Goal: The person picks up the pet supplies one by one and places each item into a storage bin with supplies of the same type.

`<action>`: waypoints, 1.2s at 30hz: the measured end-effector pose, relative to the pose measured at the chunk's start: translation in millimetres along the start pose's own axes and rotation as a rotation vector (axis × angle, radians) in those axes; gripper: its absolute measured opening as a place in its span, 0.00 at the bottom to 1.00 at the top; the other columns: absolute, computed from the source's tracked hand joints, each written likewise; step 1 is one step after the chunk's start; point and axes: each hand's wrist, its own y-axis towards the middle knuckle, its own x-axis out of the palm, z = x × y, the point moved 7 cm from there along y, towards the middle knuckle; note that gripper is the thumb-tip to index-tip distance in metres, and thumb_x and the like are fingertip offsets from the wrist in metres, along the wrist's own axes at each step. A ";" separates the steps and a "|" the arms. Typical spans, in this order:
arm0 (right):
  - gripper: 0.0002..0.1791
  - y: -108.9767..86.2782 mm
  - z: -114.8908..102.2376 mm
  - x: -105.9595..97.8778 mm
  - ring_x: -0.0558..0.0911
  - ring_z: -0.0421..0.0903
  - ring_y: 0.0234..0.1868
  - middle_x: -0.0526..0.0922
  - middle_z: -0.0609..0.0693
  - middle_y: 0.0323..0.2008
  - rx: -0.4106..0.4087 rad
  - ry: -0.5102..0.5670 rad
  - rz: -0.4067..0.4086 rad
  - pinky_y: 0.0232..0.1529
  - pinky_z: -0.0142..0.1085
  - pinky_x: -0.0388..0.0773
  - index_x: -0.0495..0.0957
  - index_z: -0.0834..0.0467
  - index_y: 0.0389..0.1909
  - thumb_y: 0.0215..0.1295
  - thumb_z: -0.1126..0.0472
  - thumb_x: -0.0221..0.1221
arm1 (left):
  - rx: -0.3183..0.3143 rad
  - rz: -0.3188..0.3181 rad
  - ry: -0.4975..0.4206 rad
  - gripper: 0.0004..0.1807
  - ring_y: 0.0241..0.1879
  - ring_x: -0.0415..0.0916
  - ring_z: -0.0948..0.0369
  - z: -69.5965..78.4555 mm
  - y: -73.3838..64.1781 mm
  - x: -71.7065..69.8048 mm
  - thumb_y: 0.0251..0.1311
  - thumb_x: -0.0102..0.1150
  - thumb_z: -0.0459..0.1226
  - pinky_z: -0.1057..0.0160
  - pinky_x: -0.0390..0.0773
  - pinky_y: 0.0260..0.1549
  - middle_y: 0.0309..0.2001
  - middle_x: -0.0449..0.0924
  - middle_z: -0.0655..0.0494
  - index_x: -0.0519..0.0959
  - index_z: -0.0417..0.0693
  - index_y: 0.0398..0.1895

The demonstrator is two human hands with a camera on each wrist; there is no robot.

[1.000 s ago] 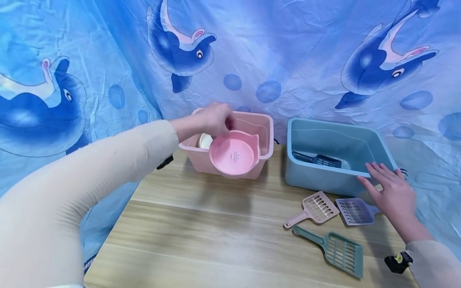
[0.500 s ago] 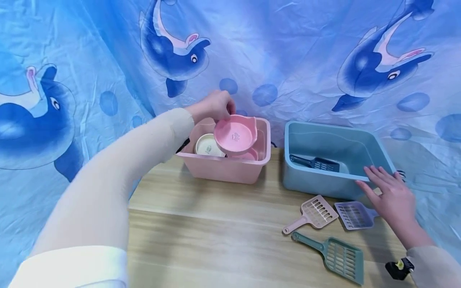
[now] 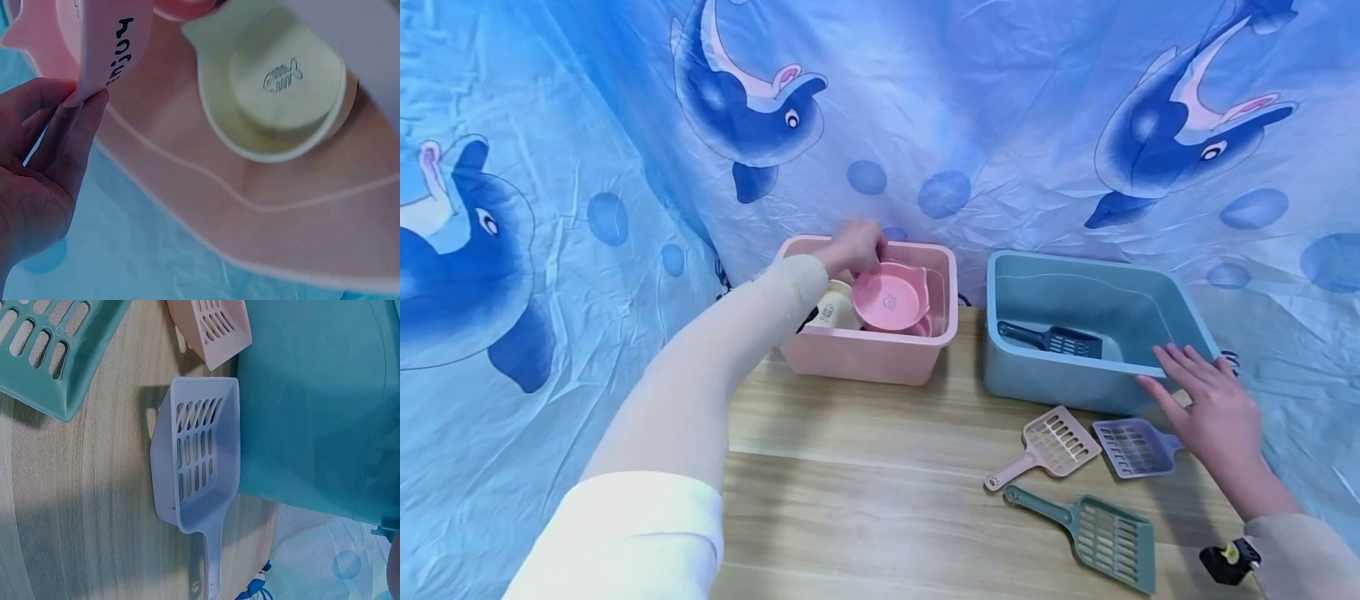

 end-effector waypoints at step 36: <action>0.35 2.7 -3.0 -0.5 0.81 0.70 0.63 0.83 0.64 0.62 -0.002 -0.012 0.013 0.83 0.53 0.54 0.81 0.58 0.69 0.72 0.37 0.64 | -0.131 -0.157 -0.177 0.28 0.58 0.79 0.52 -22.1 1.2 24.0 0.68 0.69 0.38 0.47 0.88 0.53 0.64 0.81 0.46 0.79 0.43 0.70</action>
